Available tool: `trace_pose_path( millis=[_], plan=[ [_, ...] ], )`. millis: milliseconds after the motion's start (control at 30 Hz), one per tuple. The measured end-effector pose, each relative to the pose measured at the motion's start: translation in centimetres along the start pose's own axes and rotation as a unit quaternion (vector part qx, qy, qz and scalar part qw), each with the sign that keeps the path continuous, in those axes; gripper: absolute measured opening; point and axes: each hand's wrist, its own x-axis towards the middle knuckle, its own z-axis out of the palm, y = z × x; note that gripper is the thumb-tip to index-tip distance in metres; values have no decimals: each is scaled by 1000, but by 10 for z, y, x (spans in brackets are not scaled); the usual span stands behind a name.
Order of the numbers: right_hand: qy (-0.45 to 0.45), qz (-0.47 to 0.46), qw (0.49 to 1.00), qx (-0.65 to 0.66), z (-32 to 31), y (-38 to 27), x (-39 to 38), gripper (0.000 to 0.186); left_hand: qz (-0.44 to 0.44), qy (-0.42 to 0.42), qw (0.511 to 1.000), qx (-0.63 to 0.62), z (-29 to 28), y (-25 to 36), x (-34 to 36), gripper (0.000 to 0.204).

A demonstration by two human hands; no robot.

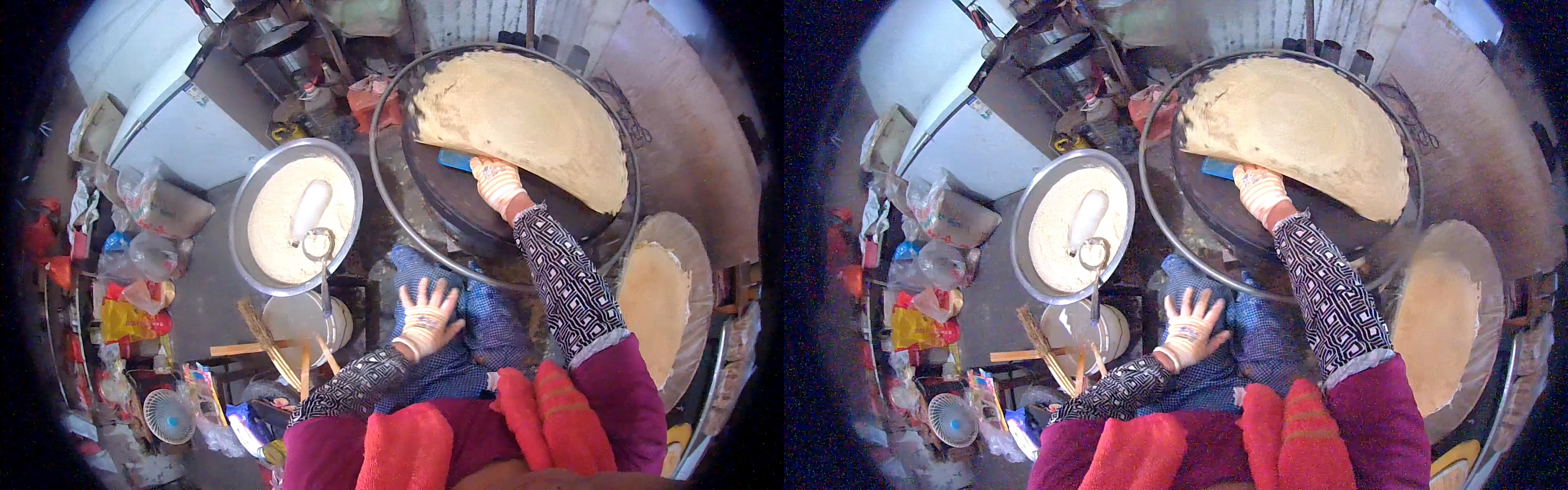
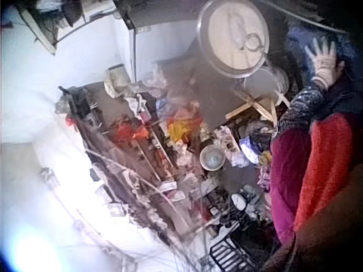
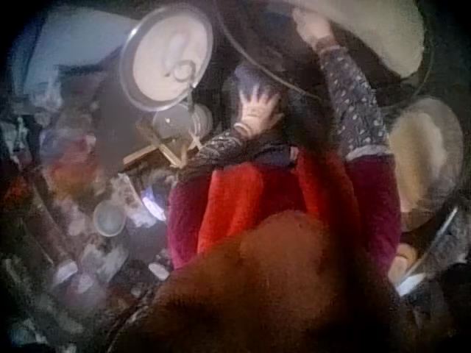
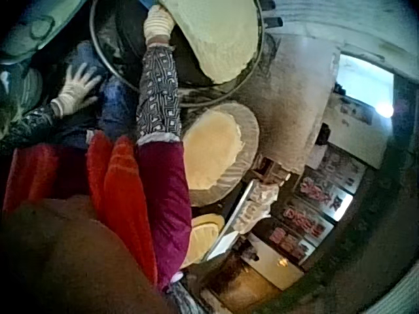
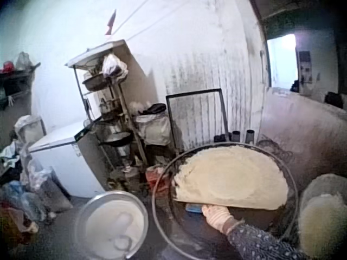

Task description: The person spreads batter on a large circular griddle using a wooden spreader and later removes the cooked pancake with a blue scraper, placing it in a nearby basket.

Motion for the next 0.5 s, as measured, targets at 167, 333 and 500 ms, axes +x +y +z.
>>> trace_pose_path(
  millis=[167,333,500],
  plan=[
    [0,-17,1000,9,14,-1,3,31,-45,-45,997,38,13,-2,4,70],
    [-1,-21,999,-27,22,5,4,33,-39,-46,997,41,19,3,11,69],
    [-3,-34,997,-65,14,2,-2,34,-47,-46,997,41,19,8,10,67]
  ],
)
